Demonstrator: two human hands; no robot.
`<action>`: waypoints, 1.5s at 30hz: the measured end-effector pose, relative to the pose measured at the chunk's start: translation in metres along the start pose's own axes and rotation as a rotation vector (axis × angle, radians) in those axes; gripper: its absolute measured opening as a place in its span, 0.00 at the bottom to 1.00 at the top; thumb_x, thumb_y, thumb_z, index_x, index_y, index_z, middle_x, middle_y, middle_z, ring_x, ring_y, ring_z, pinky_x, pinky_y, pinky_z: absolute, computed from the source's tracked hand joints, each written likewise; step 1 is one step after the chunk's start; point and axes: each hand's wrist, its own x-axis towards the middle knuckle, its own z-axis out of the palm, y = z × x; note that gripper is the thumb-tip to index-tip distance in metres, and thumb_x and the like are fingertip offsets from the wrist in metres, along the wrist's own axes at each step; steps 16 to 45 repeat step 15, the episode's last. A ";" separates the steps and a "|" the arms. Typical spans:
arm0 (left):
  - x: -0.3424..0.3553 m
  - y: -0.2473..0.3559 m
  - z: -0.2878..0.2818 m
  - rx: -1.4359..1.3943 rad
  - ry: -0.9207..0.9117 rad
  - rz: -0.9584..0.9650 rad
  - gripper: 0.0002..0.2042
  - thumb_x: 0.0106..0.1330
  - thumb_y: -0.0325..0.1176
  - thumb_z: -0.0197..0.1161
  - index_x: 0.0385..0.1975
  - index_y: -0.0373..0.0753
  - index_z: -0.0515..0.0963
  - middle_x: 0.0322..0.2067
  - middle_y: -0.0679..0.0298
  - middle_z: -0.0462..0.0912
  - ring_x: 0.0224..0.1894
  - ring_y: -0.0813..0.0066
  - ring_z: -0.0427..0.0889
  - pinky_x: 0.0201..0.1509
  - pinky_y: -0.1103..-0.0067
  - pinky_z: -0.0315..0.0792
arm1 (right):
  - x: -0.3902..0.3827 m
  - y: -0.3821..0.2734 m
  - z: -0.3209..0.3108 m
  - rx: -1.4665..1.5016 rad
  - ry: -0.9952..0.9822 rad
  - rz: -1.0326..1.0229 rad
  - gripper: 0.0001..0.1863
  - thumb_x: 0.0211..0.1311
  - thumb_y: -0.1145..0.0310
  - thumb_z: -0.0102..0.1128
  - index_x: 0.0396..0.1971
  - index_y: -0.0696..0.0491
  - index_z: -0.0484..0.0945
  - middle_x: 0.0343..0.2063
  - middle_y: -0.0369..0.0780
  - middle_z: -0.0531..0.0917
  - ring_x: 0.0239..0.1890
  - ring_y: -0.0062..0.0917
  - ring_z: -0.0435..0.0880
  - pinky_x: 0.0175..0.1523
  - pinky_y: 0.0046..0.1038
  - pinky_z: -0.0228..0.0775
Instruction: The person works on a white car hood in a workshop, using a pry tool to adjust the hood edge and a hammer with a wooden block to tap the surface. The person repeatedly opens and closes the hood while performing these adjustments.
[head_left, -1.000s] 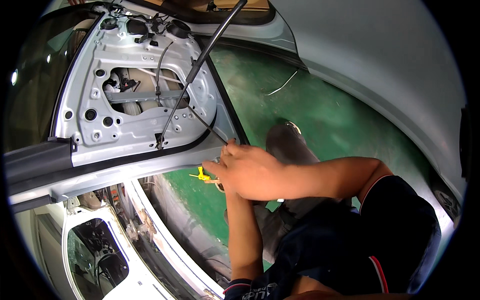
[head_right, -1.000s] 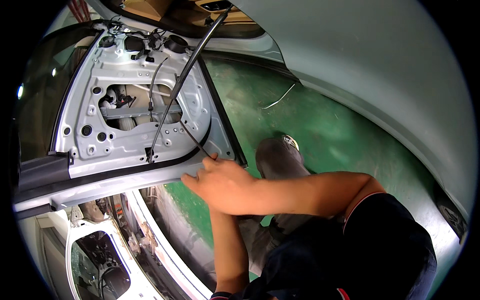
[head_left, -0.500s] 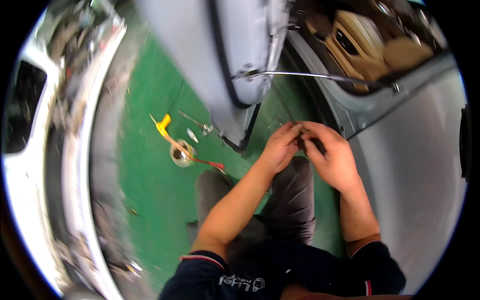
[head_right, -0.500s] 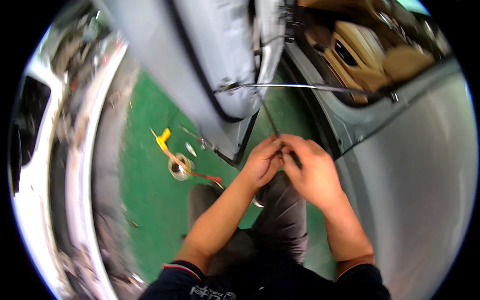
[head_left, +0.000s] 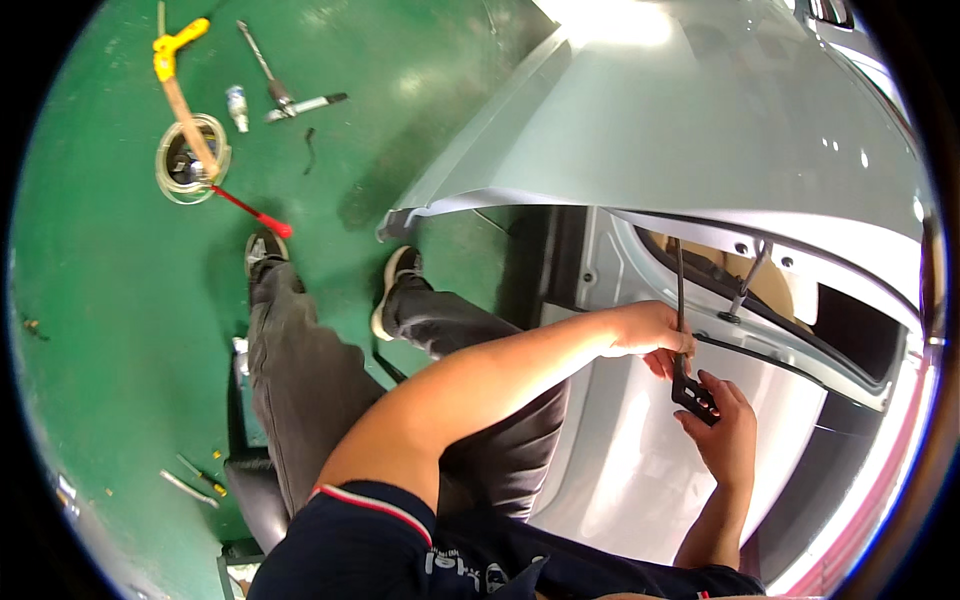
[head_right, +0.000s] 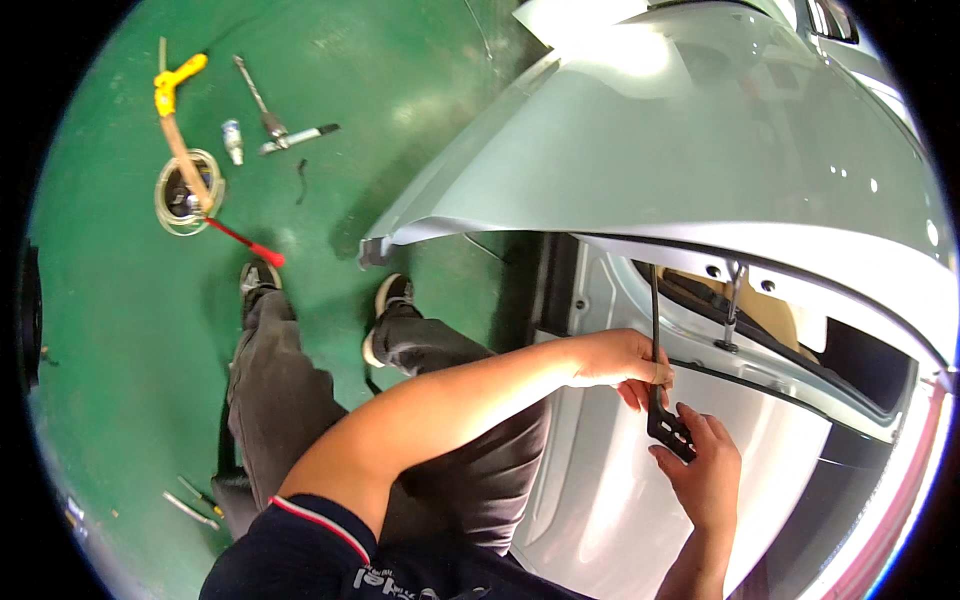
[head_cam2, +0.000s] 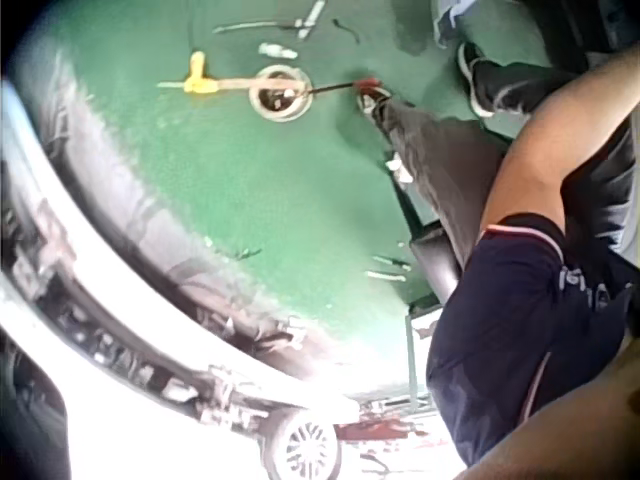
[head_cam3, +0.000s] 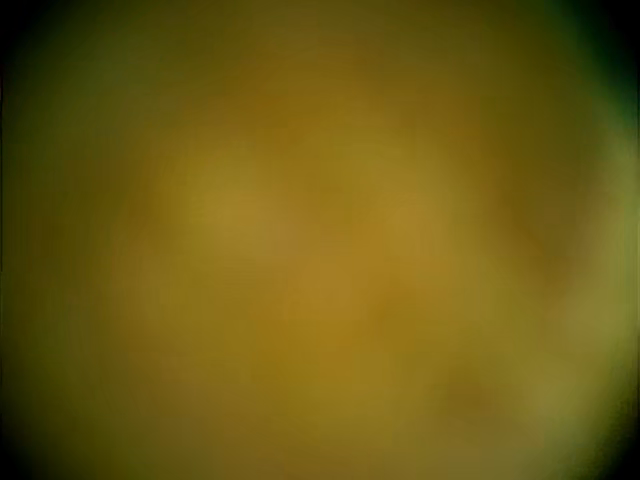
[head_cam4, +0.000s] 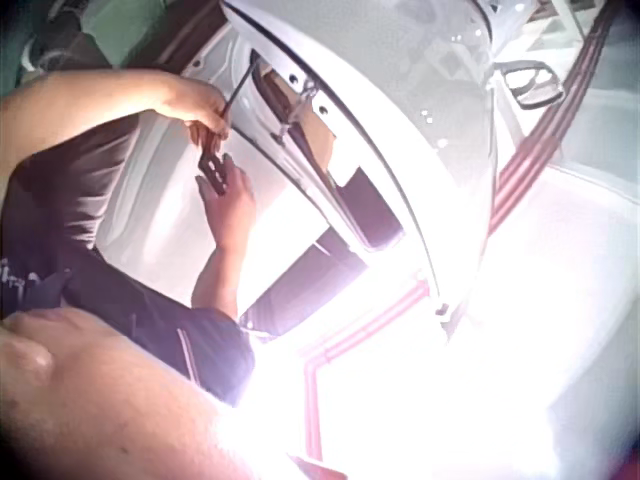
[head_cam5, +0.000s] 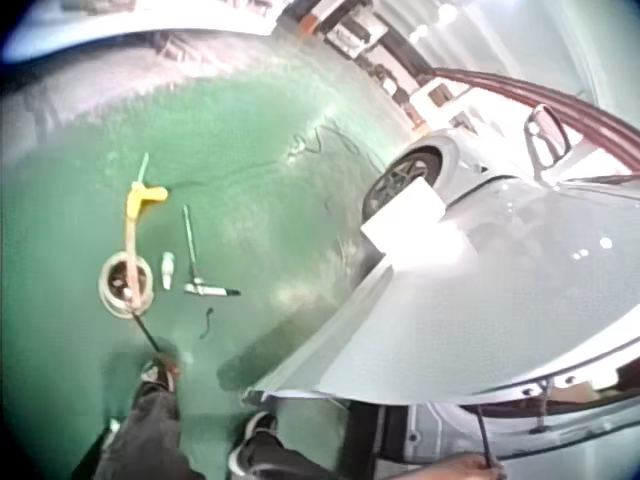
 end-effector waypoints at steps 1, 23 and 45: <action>0.003 0.002 -0.004 0.015 -0.009 0.039 0.16 0.75 0.45 0.62 0.42 0.36 0.82 0.38 0.58 0.89 0.37 0.69 0.89 0.43 0.74 0.84 | 0.004 -0.006 -0.002 -0.180 0.002 -0.042 0.31 0.45 0.70 0.80 0.53 0.58 0.82 0.41 0.42 0.86 0.44 0.37 0.85 0.49 0.35 0.78; 0.013 0.034 -0.062 -0.278 0.099 0.364 0.17 0.74 0.46 0.63 0.49 0.38 0.80 0.37 0.59 0.88 0.37 0.72 0.88 0.44 0.74 0.83 | 0.032 -0.036 0.024 -0.649 -0.104 -0.198 0.20 0.50 0.60 0.76 0.38 0.54 0.78 0.28 0.40 0.83 0.35 0.38 0.82 0.43 0.39 0.69; 0.013 0.034 -0.062 -0.278 0.099 0.364 0.17 0.74 0.46 0.63 0.49 0.38 0.80 0.37 0.59 0.88 0.37 0.72 0.88 0.44 0.74 0.83 | 0.032 -0.036 0.024 -0.649 -0.104 -0.198 0.20 0.50 0.60 0.76 0.38 0.54 0.78 0.28 0.40 0.83 0.35 0.38 0.82 0.43 0.39 0.69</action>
